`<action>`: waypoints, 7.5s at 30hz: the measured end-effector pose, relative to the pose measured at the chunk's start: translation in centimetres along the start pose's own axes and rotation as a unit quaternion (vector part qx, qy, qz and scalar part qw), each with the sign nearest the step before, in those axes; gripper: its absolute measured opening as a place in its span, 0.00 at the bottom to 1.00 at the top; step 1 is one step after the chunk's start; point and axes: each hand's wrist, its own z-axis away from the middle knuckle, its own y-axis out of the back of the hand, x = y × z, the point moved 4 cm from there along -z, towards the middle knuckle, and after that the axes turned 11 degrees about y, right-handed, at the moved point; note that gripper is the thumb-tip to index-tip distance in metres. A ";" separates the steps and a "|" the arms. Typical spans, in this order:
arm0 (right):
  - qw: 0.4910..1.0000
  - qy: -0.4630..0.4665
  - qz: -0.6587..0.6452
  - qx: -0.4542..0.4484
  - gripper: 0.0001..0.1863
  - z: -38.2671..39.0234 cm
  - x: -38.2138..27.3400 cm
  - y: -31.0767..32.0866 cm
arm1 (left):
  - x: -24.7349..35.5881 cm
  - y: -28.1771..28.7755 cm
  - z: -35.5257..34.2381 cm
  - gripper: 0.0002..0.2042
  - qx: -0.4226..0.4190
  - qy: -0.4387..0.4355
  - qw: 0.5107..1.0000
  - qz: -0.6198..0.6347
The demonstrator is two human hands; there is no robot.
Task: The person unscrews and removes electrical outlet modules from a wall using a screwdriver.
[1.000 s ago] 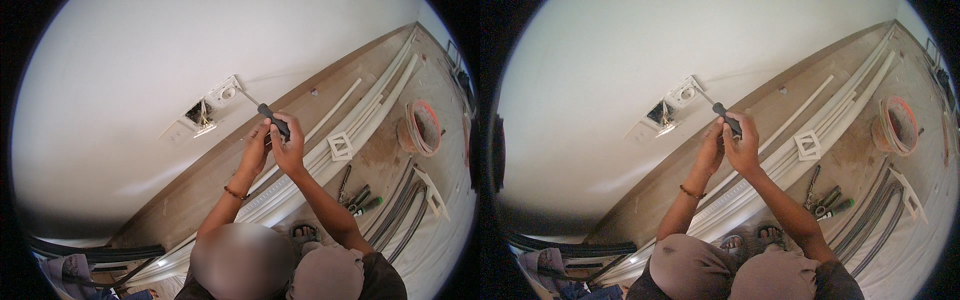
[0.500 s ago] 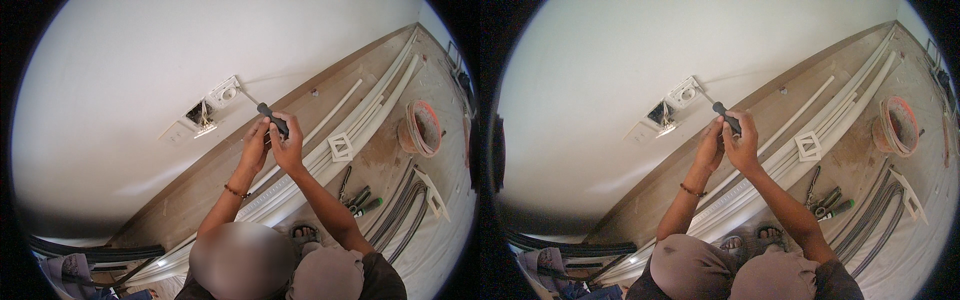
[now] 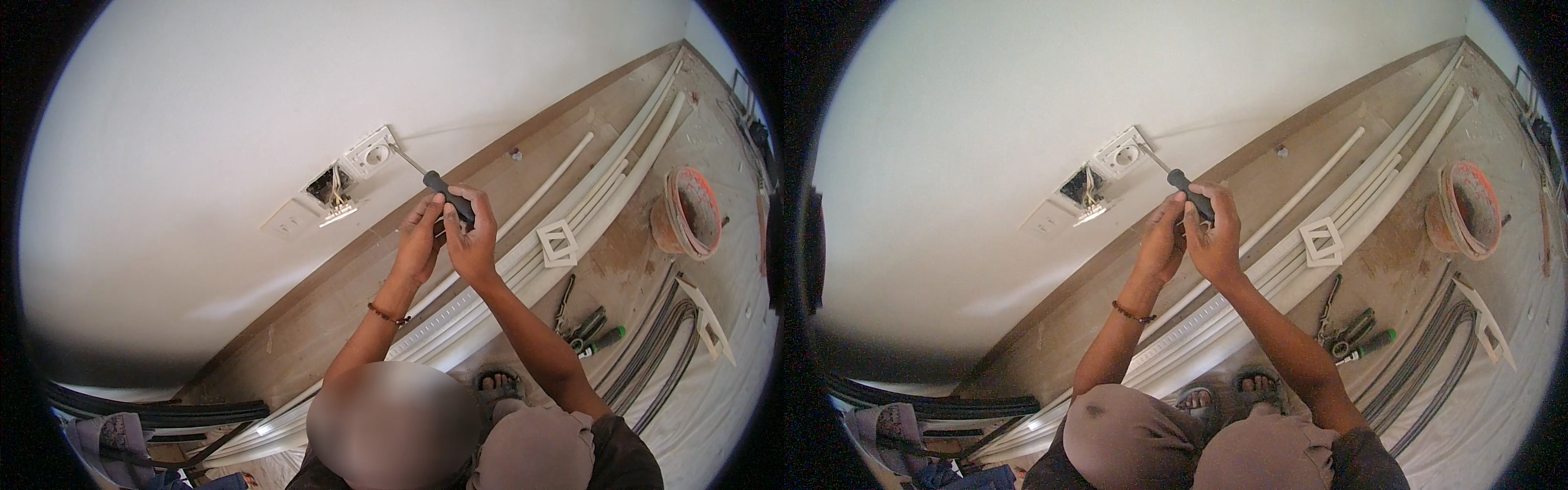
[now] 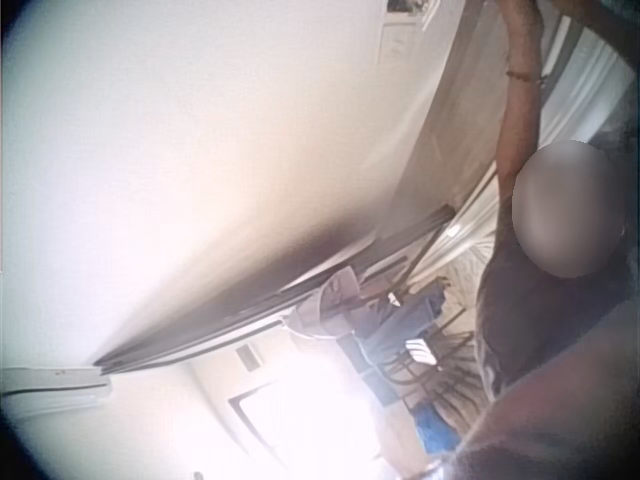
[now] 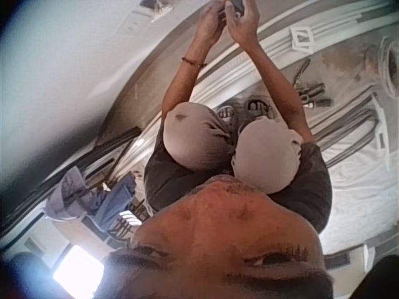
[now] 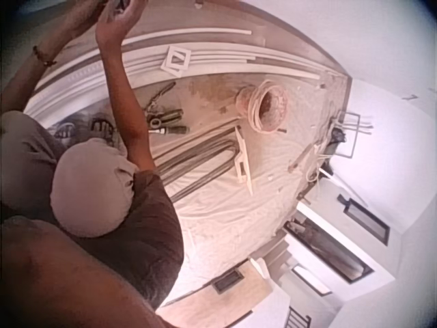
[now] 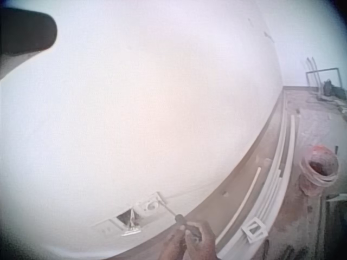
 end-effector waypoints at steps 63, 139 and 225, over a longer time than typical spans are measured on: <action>0.988 0.013 0.019 -0.153 0.21 2.4 -3.0 -1.9 | 1.2 2.7 2.7 0.17 -0.022 -0.007 0.997 0.069; 0.972 0.106 0.099 -0.186 0.23 1.4 -4.8 -2.0 | 2.7 1.3 3.4 0.21 -0.123 0.055 0.968 0.214; 0.983 0.047 0.161 -0.070 0.44 -5.1 2.8 -12.7 | -12.4 10.2 12.1 0.21 0.092 0.135 0.975 0.151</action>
